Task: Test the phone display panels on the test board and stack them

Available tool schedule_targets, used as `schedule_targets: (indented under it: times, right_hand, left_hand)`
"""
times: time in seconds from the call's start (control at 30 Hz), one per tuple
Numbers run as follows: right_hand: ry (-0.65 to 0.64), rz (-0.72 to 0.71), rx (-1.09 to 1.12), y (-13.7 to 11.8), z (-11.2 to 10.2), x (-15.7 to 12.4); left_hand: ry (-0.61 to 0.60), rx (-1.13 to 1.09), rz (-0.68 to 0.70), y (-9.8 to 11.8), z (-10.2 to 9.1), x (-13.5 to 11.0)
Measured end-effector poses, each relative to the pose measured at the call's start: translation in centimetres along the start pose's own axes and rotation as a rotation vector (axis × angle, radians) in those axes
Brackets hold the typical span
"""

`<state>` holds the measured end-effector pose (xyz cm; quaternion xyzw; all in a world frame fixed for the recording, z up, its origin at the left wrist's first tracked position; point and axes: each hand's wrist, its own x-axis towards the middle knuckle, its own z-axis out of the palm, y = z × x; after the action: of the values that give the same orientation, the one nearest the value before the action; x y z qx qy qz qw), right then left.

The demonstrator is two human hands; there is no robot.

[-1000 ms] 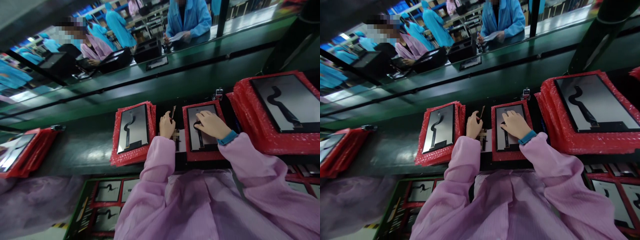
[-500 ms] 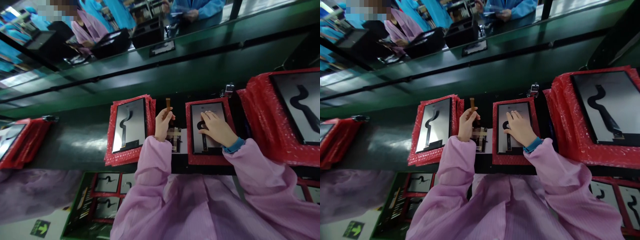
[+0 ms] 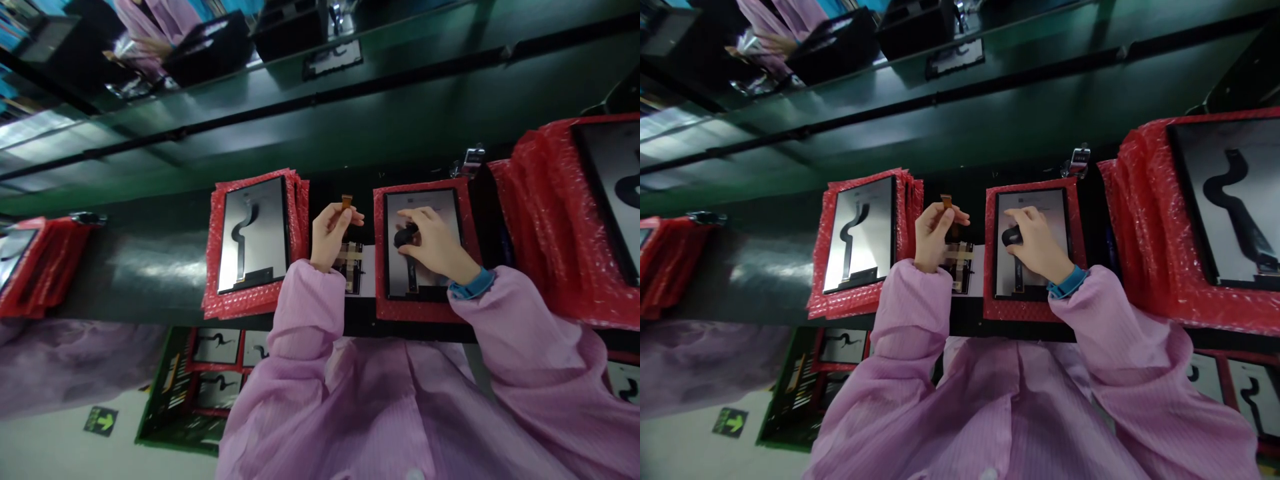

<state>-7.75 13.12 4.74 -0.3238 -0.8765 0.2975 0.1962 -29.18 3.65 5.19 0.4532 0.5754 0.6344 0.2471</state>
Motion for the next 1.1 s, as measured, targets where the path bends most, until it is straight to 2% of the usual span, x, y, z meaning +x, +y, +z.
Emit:
schedule_targets:
  times: [0.23,0.37,0.47,0.57,0.73,0.97,1.1]
  right_hand:
    - [0.043,0.055,0.592,-0.6,0.8,0.1]
    - [-0.048,0.097,0.769,-1.7,0.9,0.0]
    - [-0.146,0.023,0.684,-2.3,0.5,0.0]
    - [-0.198,-0.125,0.431,-2.4,0.3,0.3]
    - [-0.12,-0.334,0.214,-2.2,0.4,0.5]
    - [-0.085,-0.34,0.148,-2.0,-0.1,0.5]
    - [-0.091,-0.341,0.157,-2.1,-0.2,0.6]
  left_hand:
    - [-0.126,0.045,0.038,0.4,0.2,-0.5]
    - [-0.196,0.138,0.11,0.4,0.1,-0.6]
    - [-0.241,0.309,0.247,0.5,0.1,-0.7]
    - [-0.325,0.424,0.341,0.5,0.1,-0.8]
    - [-0.468,0.516,0.345,0.3,0.4,-1.0]
    - [-0.588,0.587,0.264,0.4,0.4,-1.0]
    - [-0.6,0.555,0.254,0.6,0.3,-0.9]
